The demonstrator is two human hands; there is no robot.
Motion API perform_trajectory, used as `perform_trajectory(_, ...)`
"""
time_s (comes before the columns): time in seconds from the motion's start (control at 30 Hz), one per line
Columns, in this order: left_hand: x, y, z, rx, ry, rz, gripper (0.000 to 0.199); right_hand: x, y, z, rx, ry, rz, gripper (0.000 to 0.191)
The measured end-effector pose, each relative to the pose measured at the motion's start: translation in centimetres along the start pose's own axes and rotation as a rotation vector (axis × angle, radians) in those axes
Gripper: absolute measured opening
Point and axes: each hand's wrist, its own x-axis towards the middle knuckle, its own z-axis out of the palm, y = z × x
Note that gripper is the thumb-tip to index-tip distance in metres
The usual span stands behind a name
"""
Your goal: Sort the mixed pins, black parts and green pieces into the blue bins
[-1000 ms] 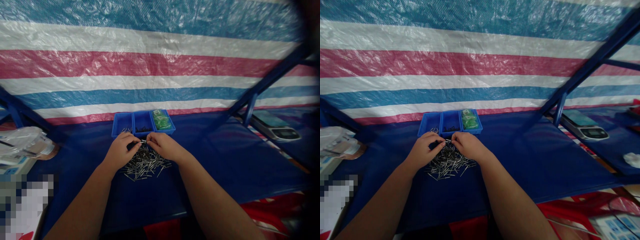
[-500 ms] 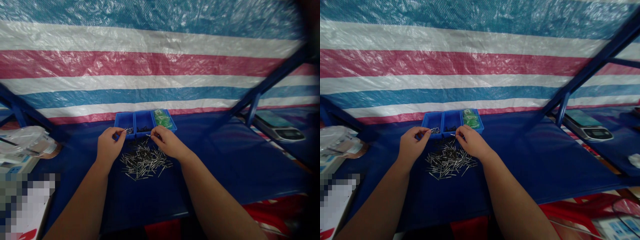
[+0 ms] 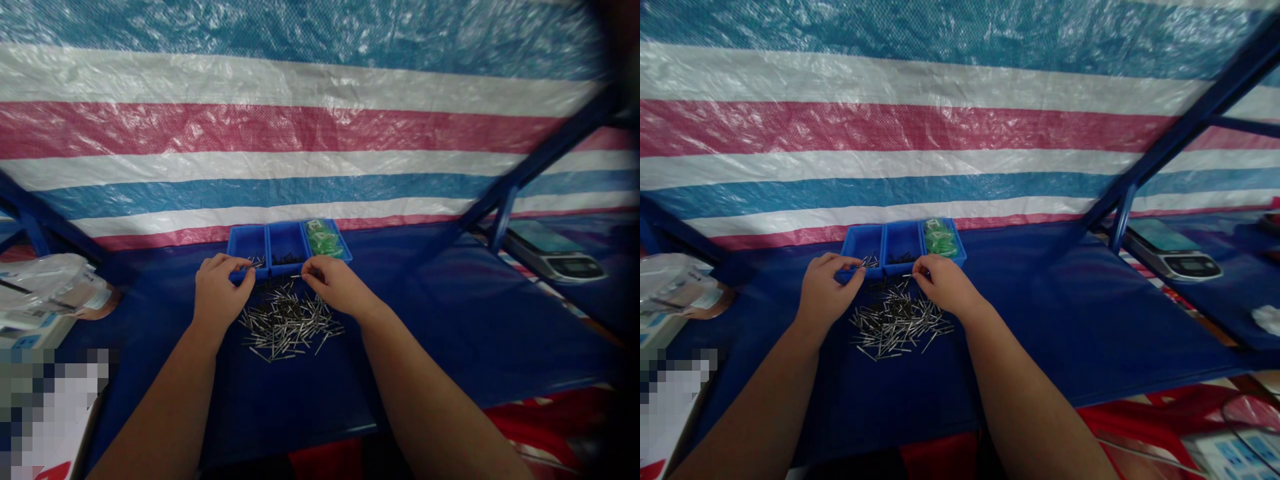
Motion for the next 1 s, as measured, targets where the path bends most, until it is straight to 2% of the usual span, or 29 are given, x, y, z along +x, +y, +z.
perform_trajectory(0.07, -0.1, 0.8, -0.1, -0.089, -0.058, 0.111, 0.014, 0.0, -0.3, 0.3, 0.047, -0.023, -0.02, 0.008)
perform_trajectory(0.2, -0.3, 2.0, 0.2, -0.234, -0.291, 0.273, 0.016, 0.0, -0.9, 0.9, 0.182, -0.072, -0.039, 0.009)
perform_trajectory(0.27, -0.5, 2.2, 0.5, -0.243, -0.356, 0.288, 0.013, 0.0, -1.2, 1.2, 0.238, -0.082, -0.049, 0.011)
perform_trajectory(0.37, -0.4, 2.2, 0.6, -0.226, -0.387, 0.251, 0.012, 0.0, -1.3, 1.5, 0.289, -0.084, -0.049, 0.012)
perform_trajectory(0.43, -0.3, 2.1, 0.5, -0.215, -0.355, 0.201, 0.016, 0.0, -1.2, 1.3, 0.282, -0.074, -0.022, 0.013)
perform_trajectory(0.5, -0.2, 1.8, 0.2, -0.199, -0.276, 0.133, 0.021, 0.0, -0.9, 0.9, 0.215, -0.058, 0.023, 0.015)
perform_trajectory(0.6, 0.0, 1.1, -0.2, -0.135, -0.122, 0.028, 0.024, -0.2, 0.0, 0.1, 0.014, -0.041, 0.096, 0.016)
perform_trajectory(0.7, 0.2, 0.4, -0.4, -0.04, -0.027, -0.036, 0.024, -0.3, 1.0, -0.3, -0.181, -0.06, 0.156, 0.019)
perform_trajectory(0.87, 0.2, -0.1, -0.5, 0.062, 0.029, -0.081, 0.025, -0.4, 1.7, 0.0, -0.317, -0.103, 0.207, 0.027)
perform_trajectory(1.0, 0.1, -0.5, -0.4, 0.137, -0.013, -0.137, 0.023, -0.4, 1.4, 0.2, -0.352, -0.097, 0.239, 0.026)
